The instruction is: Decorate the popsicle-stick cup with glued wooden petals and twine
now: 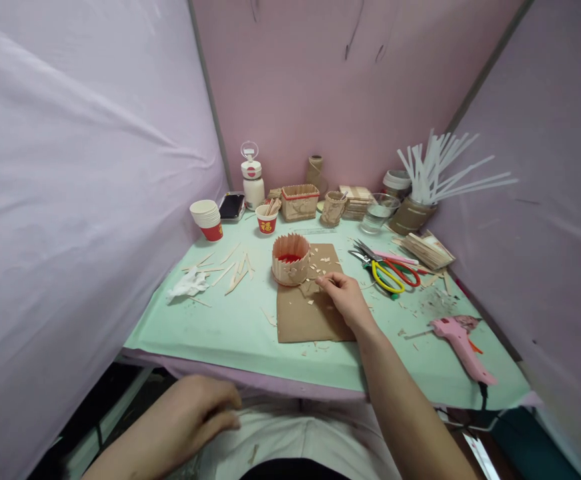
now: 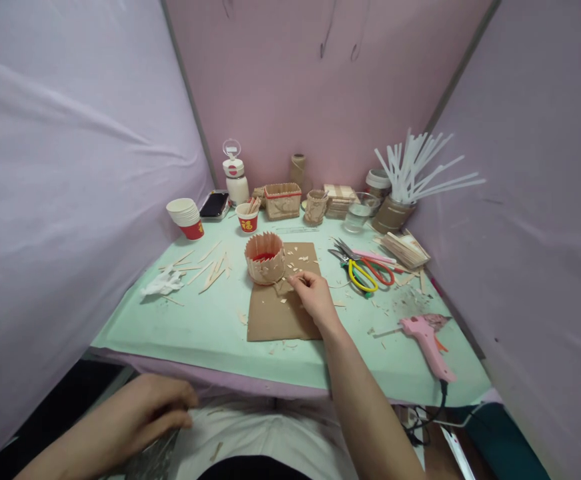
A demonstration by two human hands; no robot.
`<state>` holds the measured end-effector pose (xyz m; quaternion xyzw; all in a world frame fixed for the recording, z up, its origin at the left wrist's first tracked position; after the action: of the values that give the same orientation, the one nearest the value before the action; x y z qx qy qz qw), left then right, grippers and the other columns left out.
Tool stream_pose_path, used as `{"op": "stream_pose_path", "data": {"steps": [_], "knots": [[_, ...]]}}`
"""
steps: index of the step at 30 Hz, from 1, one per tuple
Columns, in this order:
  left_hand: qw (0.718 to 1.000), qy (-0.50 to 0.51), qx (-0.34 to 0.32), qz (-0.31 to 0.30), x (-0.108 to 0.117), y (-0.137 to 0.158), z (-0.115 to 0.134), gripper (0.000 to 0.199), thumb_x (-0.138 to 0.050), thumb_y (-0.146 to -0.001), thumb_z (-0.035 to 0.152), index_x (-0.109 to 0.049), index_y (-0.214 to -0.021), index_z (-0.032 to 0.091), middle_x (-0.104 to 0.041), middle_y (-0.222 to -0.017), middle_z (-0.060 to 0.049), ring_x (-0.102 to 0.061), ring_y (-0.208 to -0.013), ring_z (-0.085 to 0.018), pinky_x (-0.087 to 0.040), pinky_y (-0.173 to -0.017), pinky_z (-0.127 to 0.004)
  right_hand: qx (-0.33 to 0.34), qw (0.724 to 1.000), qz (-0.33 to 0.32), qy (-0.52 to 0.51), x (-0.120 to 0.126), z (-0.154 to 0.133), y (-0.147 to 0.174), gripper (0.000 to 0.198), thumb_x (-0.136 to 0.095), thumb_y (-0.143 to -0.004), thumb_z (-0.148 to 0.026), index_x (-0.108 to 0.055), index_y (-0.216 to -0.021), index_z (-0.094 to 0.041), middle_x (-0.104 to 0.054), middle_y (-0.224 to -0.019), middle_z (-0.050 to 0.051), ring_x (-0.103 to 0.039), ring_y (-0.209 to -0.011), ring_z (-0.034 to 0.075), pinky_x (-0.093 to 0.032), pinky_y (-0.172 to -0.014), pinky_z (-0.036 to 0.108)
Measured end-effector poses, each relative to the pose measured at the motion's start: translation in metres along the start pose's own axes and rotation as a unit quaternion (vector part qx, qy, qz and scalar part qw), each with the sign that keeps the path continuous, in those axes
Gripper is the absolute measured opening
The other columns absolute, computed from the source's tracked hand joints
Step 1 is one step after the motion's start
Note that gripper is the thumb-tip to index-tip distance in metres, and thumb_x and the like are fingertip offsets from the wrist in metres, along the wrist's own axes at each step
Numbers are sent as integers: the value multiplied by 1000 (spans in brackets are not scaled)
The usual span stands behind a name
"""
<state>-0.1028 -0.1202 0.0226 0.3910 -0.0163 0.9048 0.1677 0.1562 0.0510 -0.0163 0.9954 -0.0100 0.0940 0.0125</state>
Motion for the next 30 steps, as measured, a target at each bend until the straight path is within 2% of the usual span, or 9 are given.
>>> {"op": "stream_pose_path", "data": {"steps": [2,4,6,9,11,14,17,25,30], "knots": [[999,-39,22,7,6,-11,3,25,-56,-84,35,-70,-65,27,-62,-55,2,-57,-52,-16,-43,-52,-26,1,1000,-4,1,-1,-1,1,38,-67,-70,-56,-64,-73,-18,-44,-56,-4,-38,-51,11,-31,-41,21],[997,-33,-4,72,22,-27,9,22,-59,-84,36,-71,-100,28,-71,-90,-4,-66,-80,-21,-52,-73,-31,4,1000,-7,2,-1,-1,1,39,-66,-71,-57,-64,-74,-18,-42,-54,-5,-38,-50,11,-33,-41,21],[989,-41,-27,138,36,-49,7,68,-72,-72,35,-49,-137,30,-55,-136,-10,-52,-125,-29,-45,-100,-42,9,1000,-10,4,-2,-1,0,40,-66,-71,-58,-64,-74,-18,-43,-54,-5,-39,-49,11,-34,-41,22],[978,-31,-22,205,47,-95,-6,95,-75,-71,38,-25,-151,26,-26,-158,-15,-25,-146,-32,-28,-115,-51,20,1000,-16,11,-4,-2,-1,40,-65,-71,-59,-64,-72,-18,-47,-55,-4,-40,-49,11,-35,-42,24],[978,6,-25,205,44,-133,-12,100,-78,-67,39,-24,-150,22,-25,-158,-18,-22,-147,-34,-24,-117,-51,31,999,-18,19,-5,-5,-1,39,-65,-72,-58,-64,-70,-18,-50,-55,-4,-41,-49,12,-34,-44,24],[986,69,-21,149,29,-186,-15,120,-90,-46,34,-28,-148,16,-26,-156,-24,-25,-145,-40,-20,-118,-53,57,997,-18,38,-6,-12,-1,34,-65,-74,-52,-66,-70,-18,-54,-58,-2,-45,-54,12,-35,-49,24],[981,138,-84,106,16,-216,-7,119,-91,-43,30,-31,-145,14,-42,-147,-22,-38,-138,-38,-27,-115,-51,82,995,-18,57,-6,-18,-1,31,-63,-76,-48,-67,-72,-18,-58,-60,0,-48,-57,14,-38,-53,25],[968,187,-99,132,13,-223,-5,107,-91,-46,34,-38,-137,14,-50,-139,-18,-48,-128,-33,-38,-107,-47,156,982,-7,108,-6,-31,1,24,-58,-84,-40,-67,-77,-19,-67,-74,4,-58,-65,17,-47,-63,30],[960,242,-46,136,14,-217,5,96,-89,-51,32,-41,-132,14,-53,-136,-18,-51,-127,-32,-40,-106,-46,255,955,41,146,6,-64,16,16,-56,-89,-31,-66,-83,-21,-66,-96,9,-62,-92,23,-48,-86,39]]}}
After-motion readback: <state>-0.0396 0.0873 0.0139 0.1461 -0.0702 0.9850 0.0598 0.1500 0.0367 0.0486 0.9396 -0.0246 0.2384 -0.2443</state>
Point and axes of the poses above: each hand's wrist, its own y-axis away from the middle knuckle, its own x-axis out of the back of the hand, z = x × y, the point moved 8 cm from there along -y, towards the middle knuckle
